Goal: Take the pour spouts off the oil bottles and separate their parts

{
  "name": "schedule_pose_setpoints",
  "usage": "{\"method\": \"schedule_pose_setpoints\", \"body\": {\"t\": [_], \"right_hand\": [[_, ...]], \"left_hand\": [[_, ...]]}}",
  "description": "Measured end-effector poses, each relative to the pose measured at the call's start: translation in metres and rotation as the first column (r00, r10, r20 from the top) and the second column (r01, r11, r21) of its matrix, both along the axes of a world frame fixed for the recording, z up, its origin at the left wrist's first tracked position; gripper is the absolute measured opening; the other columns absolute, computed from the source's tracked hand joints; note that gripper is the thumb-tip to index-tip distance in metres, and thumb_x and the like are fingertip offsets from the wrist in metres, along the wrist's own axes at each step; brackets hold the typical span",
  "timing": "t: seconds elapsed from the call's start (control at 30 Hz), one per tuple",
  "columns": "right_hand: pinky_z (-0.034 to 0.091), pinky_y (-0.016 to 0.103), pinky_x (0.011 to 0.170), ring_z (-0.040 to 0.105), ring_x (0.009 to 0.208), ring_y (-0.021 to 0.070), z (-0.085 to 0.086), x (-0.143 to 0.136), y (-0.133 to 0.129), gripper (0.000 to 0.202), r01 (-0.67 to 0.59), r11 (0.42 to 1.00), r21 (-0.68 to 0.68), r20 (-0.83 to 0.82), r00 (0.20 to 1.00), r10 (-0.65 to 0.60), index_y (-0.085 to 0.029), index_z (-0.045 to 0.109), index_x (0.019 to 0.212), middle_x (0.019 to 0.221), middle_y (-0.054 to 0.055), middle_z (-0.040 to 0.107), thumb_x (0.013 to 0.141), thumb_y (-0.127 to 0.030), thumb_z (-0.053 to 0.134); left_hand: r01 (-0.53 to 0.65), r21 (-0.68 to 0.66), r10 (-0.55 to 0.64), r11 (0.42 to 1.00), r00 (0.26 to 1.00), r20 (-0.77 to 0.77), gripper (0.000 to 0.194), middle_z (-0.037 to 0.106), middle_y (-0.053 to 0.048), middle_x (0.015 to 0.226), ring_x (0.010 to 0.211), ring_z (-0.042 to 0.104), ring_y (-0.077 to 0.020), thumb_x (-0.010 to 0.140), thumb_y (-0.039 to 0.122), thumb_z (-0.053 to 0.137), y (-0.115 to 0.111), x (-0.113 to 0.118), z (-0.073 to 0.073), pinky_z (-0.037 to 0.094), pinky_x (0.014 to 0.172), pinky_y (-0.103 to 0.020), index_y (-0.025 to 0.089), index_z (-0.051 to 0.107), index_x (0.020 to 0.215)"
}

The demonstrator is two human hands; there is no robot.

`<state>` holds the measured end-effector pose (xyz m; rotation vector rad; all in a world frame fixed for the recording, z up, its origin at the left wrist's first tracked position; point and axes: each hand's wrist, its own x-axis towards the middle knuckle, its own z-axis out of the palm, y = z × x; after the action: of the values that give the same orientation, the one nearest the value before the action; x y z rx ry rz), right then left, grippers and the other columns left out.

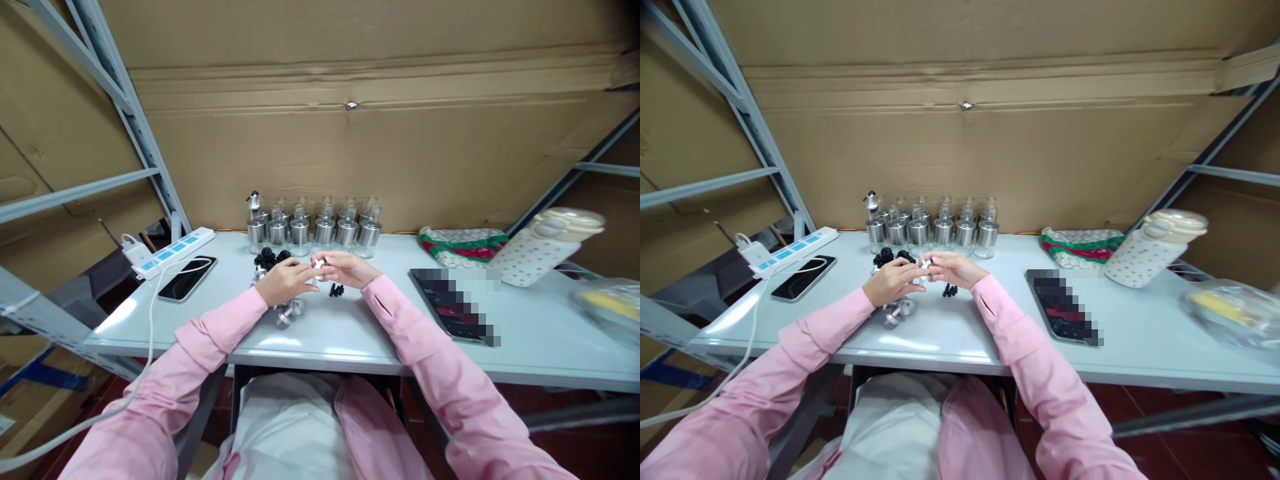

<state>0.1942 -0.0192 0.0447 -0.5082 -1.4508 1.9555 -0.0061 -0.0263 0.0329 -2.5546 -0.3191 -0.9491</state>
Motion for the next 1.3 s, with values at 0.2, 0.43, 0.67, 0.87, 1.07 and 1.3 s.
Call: {"method": "schedule_pose_setpoints", "body": {"t": [0.2, 0.43, 0.67, 0.87, 1.07, 1.3], "right_hand": [[0.038, 0.026, 0.061, 0.035, 0.049, 0.0069, 0.002, -0.006, -0.003, 0.031, 0.037, 0.997, -0.069, -0.040, 0.998, -0.040, -0.016, 0.061, 0.086, 0.055, -0.006, 0.041, 0.065, -0.036, 0.072], [0.035, 0.023, 0.056, 0.035, 0.048, 0.0063, 0.003, -0.004, 0.004, 0.027, 0.266, 0.961, -0.070, -0.150, 0.950, -0.274, -0.020, 0.048, 0.073, 0.053, -0.008, 0.036, 0.067, -0.031, 0.072], [0.042, 0.025, 0.062, 0.048, 0.057, 0.0080, 0.001, 0.004, 0.014, 0.034, 0.442, 0.890, -0.115, -0.117, 0.883, -0.454, -0.020, 0.050, 0.075, 0.060, -0.006, 0.049, 0.059, -0.030, 0.077], [0.043, 0.024, 0.064, 0.049, 0.056, 0.0074, -0.002, 0.001, 0.014, 0.032, 0.431, 0.898, -0.085, -0.078, 0.896, -0.437, -0.020, 0.051, 0.075, 0.058, -0.006, 0.050, 0.060, -0.031, 0.077], [0.043, 0.023, 0.064, 0.048, 0.057, 0.0068, -0.003, 0.002, 0.015, 0.030, 0.436, 0.898, -0.062, -0.068, 0.895, -0.440, -0.019, 0.052, 0.076, 0.058, -0.006, 0.051, 0.061, -0.031, 0.076], [0.044, 0.025, 0.066, 0.056, 0.062, 0.0089, -0.005, 0.000, 0.016, 0.034, 0.491, 0.871, -0.011, -0.007, 0.871, -0.491, -0.019, 0.057, 0.080, 0.065, -0.003, 0.060, 0.059, -0.035, 0.077]], "left_hand": [[-0.015, -0.128, 0.017, 0.992, 1.000, 0.016, 0.030, 0.068, -0.005, 0.093, 0.082, 0.063, -0.0132, 0.089, 0.037, 0.045, 0.003, -0.003, -0.002, 0.046, 0.077, -0.027, 0.018, 0.050, 0.113], [-0.223, -0.423, 0.307, 0.878, 0.941, 0.142, 0.036, 0.065, -0.007, 0.098, 0.082, 0.061, -0.0157, 0.089, 0.040, 0.042, 0.030, -0.037, 0.009, 0.044, 0.081, -0.030, 0.016, 0.047, 0.115], [-0.465, -0.563, 0.493, 0.683, 0.862, -0.114, 0.023, 0.063, -0.008, 0.094, 0.090, 0.057, -0.0201, 0.086, 0.025, 0.039, 0.075, -0.086, -0.010, 0.044, 0.084, -0.034, 0.015, 0.058, 0.093], [-0.446, -0.554, 0.452, 0.703, 0.881, -0.136, 0.020, 0.061, -0.007, 0.094, 0.092, 0.054, -0.0200, 0.083, 0.025, 0.044, 0.082, -0.086, -0.020, 0.042, 0.087, -0.036, 0.017, 0.060, 0.092], [-0.457, -0.492, 0.446, 0.741, 0.883, -0.149, 0.015, 0.060, -0.007, 0.087, 0.085, 0.052, -0.0200, 0.083, 0.024, 0.045, 0.075, -0.081, -0.014, 0.042, 0.080, -0.034, 0.016, 0.058, 0.084], [-0.365, -0.521, 0.417, 0.772, 0.909, -0.018, 0.011, 0.054, -0.004, 0.085, 0.081, 0.050, -0.0164, 0.079, 0.021, 0.044, 0.056, -0.067, -0.002, 0.040, 0.078, -0.029, 0.016, 0.054, 0.079]]}}
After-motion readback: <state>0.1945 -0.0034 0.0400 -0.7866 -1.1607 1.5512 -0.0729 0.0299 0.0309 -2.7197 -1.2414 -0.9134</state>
